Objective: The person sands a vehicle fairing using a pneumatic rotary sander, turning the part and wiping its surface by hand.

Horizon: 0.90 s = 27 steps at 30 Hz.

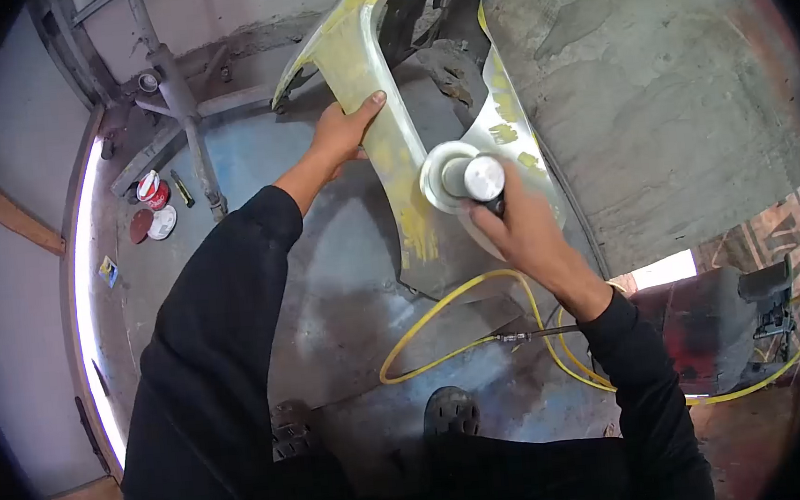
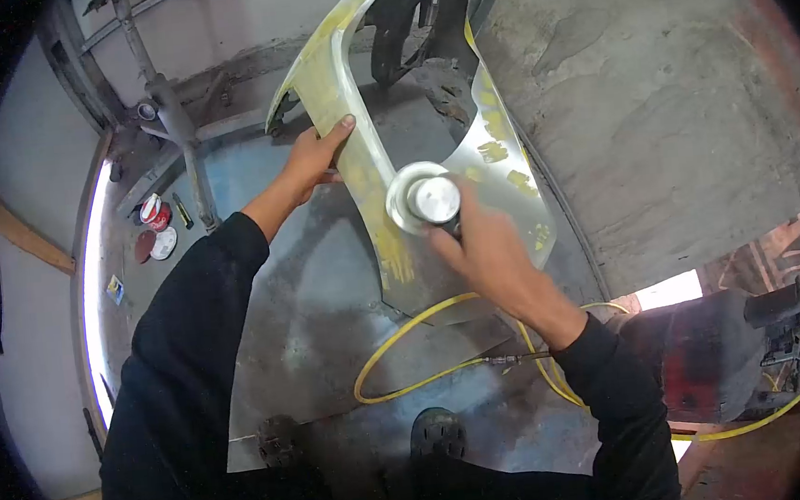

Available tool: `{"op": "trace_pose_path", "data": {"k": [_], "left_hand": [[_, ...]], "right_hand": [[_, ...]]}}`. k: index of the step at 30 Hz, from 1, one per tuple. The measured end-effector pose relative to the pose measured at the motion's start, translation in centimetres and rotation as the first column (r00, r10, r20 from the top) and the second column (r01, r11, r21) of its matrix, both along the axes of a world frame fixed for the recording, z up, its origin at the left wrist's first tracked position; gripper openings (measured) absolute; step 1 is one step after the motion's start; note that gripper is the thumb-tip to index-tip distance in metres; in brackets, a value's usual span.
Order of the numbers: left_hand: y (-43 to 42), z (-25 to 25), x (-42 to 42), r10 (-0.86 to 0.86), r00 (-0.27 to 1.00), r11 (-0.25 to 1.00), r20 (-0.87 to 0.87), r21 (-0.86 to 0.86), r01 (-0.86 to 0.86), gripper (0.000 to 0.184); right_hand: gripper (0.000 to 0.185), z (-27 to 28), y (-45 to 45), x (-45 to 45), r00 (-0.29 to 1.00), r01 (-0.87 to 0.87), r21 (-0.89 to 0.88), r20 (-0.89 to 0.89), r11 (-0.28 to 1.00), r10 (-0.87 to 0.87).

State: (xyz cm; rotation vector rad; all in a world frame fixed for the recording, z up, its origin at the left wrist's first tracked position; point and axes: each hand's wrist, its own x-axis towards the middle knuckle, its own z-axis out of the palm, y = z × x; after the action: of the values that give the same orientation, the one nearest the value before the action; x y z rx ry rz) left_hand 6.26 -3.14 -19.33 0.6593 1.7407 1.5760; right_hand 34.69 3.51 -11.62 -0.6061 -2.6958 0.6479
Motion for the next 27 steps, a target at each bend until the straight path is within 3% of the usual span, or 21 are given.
{"op": "trace_pose_path", "data": {"k": [2, 5, 9, 12, 15, 16, 20, 23, 27], "left_hand": [[0.1, -1.0, 0.7, 0.097, 0.993, 0.994, -0.073, -0.034, -0.1, 0.081], [0.1, -5.2, 0.4, 0.14, 0.977, 0.988, -0.161, 0.087, -0.127, 0.088], [-1.7, -3.8, 2.7, 0.08, 0.969, 0.985, -0.234, 0.165, -0.042, 0.098], [-2.0, -4.8, 3.9, 0.059, 0.947, 0.985, -0.317, 0.171, -0.005, 0.109], [-2.4, -5.4, 5.8, 0.027, 0.927, 0.992, -0.375, 0.123, 0.021, 0.114], [-2.9, -5.2, 6.5, -0.027, 0.957, 0.993, -0.289, 0.103, 0.059, 0.121], [-2.9, -7.3, 8.3, -0.017, 0.913, 0.999, -0.407, -0.039, 0.001, 0.135], [-3.0, -7.4, 8.5, -0.024, 0.887, 0.997, -0.461, -0.08, -0.014, 0.123], [-3.4, -6.0, 8.0, -0.011, 0.953, 1.0, -0.302, -0.003, 0.01, 0.079]], "right_hand": [[0.059, 0.4, 0.7, -0.1, 0.996, 0.042, -0.014, -0.076, 0.999, -0.043], [0.059, 0.8, 1.2, -0.1, 0.991, 0.119, -0.094, -0.046, 0.988, -0.124], [0.057, -0.1, 1.4, 0.2, 0.993, 0.102, -0.17, -0.034, 0.98, -0.109], [0.054, -1.1, 1.6, 0.4, 0.997, 0.057, -0.082, -0.039, 0.995, -0.06], [0.053, -1.9, 1.6, 0.4, 0.997, 0.035, -0.108, -0.067, 0.993, -0.042], [0.053, -2.1, 1.6, 0.5, 0.997, 0.028, -0.089, -0.07, 0.996, -0.035], [0.054, -2.3, 1.4, 0.9, 0.998, 0.012, -0.046, -0.054, 0.999, -0.015], [0.056, -2.9, 1.4, 1.3, 1.0, 0.013, -0.008, 0.001, 1.0, -0.013], [0.061, -2.4, -0.1, 2.1, 0.997, -0.014, -0.04, 0.079, 0.999, 0.017]]}}
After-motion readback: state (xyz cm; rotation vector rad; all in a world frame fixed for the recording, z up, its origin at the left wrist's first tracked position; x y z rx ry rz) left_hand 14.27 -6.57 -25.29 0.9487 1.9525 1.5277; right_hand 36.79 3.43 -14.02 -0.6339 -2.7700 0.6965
